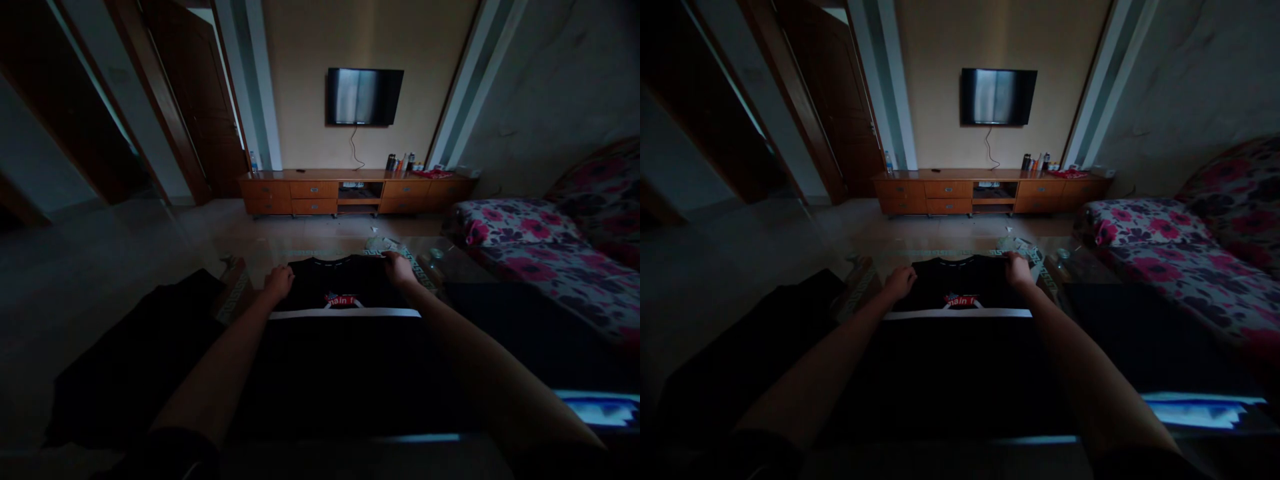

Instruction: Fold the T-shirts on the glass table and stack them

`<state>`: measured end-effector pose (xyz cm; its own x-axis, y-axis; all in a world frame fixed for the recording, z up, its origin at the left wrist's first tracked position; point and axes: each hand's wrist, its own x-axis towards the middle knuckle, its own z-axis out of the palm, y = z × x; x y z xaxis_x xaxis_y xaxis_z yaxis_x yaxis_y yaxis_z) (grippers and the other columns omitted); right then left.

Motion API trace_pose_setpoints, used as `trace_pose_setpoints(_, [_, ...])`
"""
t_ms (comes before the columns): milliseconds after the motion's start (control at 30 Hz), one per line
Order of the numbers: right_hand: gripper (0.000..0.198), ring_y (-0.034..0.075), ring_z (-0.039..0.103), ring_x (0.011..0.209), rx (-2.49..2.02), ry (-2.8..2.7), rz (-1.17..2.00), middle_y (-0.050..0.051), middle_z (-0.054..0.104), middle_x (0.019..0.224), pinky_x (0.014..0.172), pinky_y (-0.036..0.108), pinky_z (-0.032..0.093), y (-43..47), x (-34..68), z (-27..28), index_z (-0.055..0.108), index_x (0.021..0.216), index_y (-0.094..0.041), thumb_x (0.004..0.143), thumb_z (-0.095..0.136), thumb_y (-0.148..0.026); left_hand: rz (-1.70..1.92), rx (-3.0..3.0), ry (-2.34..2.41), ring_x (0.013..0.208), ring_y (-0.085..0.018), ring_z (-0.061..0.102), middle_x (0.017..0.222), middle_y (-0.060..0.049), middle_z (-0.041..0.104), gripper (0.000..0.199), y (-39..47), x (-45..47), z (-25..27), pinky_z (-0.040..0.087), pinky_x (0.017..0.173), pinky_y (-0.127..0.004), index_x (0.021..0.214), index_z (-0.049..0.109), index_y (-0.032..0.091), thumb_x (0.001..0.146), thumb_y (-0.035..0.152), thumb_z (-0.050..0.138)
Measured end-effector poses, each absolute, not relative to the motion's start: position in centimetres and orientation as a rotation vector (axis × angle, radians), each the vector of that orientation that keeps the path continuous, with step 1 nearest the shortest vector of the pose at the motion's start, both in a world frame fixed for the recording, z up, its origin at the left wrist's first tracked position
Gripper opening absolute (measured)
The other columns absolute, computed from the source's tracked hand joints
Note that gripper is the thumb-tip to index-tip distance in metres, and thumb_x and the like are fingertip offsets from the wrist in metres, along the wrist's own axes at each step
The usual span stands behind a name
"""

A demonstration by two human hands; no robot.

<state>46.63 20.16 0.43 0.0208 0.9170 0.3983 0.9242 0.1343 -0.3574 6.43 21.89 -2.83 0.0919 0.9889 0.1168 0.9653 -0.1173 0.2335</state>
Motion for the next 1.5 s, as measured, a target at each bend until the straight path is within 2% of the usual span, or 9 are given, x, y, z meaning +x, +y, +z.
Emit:
trace_pose_setpoints(200, [0.048,0.029,0.065,0.114,-1.864,-1.796,0.047,0.018,0.071,0.120,0.106,0.040,0.046,22.6,46.6,-3.4,0.064,0.129,-0.010,0.082,0.054,-0.006,0.491,2.165,2.128,0.135,-0.031,0.048,0.141,-0.014,0.057,0.040,24.9,6.9,-4.0,0.041,0.108,-0.044,0.139,0.054,0.024,0.099,0.027,0.050])
trace_pose_setpoints(367, [0.049,0.030,0.063,0.118,-1.871,-1.731,0.082,0.020,0.069,0.124,0.109,0.043,0.045,23.2,46.8,-5.1,0.063,0.130,-0.006,0.081,0.053,-0.004,0.544,2.089,2.089,0.134,-0.031,0.051,0.141,-0.013,0.059,0.055,26.3,7.4,-4.0,0.043,0.107,-0.047,0.148,0.046,0.027,0.094,0.019,0.055])
trace_pose_setpoints(500, [0.045,0.028,0.065,0.117,-1.848,-1.667,0.104,0.018,0.070,0.123,0.108,0.042,0.047,22.9,47.0,-4.5,0.066,0.126,-0.009,0.083,0.053,-0.007,0.606,2.123,2.034,0.131,-0.027,0.054,0.137,-0.011,0.061,0.046,26.3,7.6,-3.1,0.044,0.108,-0.040,0.137,0.059,0.024,0.093,0.015,0.054])
trace_pose_setpoints(633, [0.040,0.025,0.068,0.112,-1.768,-1.649,0.121,0.013,0.073,0.121,0.106,0.037,0.049,21.6,46.8,-1.8,0.069,0.124,-0.013,0.087,0.053,-0.012,0.686,2.150,2.019,0.122,-0.027,0.059,0.126,-0.010,0.066,0.032,24.9,7.5,-0.6,0.047,0.105,-0.040,0.120,0.070,0.022,0.092,0.018,0.055])
trace_pose_setpoints(867, [0.034,0.022,0.073,0.094,-1.456,-1.655,0.212,0.010,0.075,0.116,0.091,0.036,0.057,14.8,47.2,4.5,0.071,0.118,-0.017,0.088,0.054,-0.020,1.029,2.237,1.725,0.102,-0.020,0.065,0.109,-0.007,0.070,0.025,18.4,5.4,5.4,0.051,0.097,-0.034,0.110,0.073,0.019,0.090,0.019,0.058])
trace_pose_setpoints(1033, [0.030,0.022,0.072,0.093,-1.344,-1.737,0.170,0.009,0.075,0.113,0.089,0.036,0.057,7.6,49.2,7.3,0.071,0.113,-0.018,0.088,0.056,-0.024,1.064,2.315,1.582,0.101,-0.020,0.065,0.105,-0.005,0.069,0.021,11.4,2.6,7.7,0.051,0.097,-0.034,0.105,0.073,0.020,0.089,0.022,0.060])
trace_pose_setpoints(1200, [0.028,0.024,0.068,0.108,-1.310,-1.823,0.184,0.009,0.072,0.115,0.098,0.038,0.053,0.9,51.0,5.8,0.069,0.110,-0.020,0.086,0.054,-0.022,0.891,2.414,1.528,0.110,-0.022,0.062,0.112,-0.005,0.066,0.026,3.9,0.2,6.7,0.049,0.101,-0.038,0.107,0.070,0.023,0.090,0.016,0.052])
trace_pose_setpoints(1333, [0.029,0.024,0.068,0.106,-1.305,-1.926,0.276,0.009,0.071,0.110,0.098,0.039,0.053,-3.0,51.5,2.3,0.069,0.104,-0.022,0.081,0.051,-0.017,0.682,2.567,1.395,0.117,-0.022,0.056,0.117,-0.007,0.061,0.034,-1.1,0.0,4.2,0.045,0.105,-0.038,0.109,0.064,0.024,0.088,0.006,0.044])
trace_pose_setpoints(1500, [0.025,0.025,0.067,0.100,-1.371,-1.967,0.305,0.009,0.070,0.103,0.095,0.041,0.052,-5.5,50.8,-0.6,0.067,0.095,-0.023,0.080,0.048,-0.018,0.429,2.629,1.483,0.112,-0.023,0.053,0.112,-0.007,0.057,0.035,-4.0,0.8,2.2,0.046,0.101,-0.037,0.104,0.059,0.025,0.085,0.001,0.042])
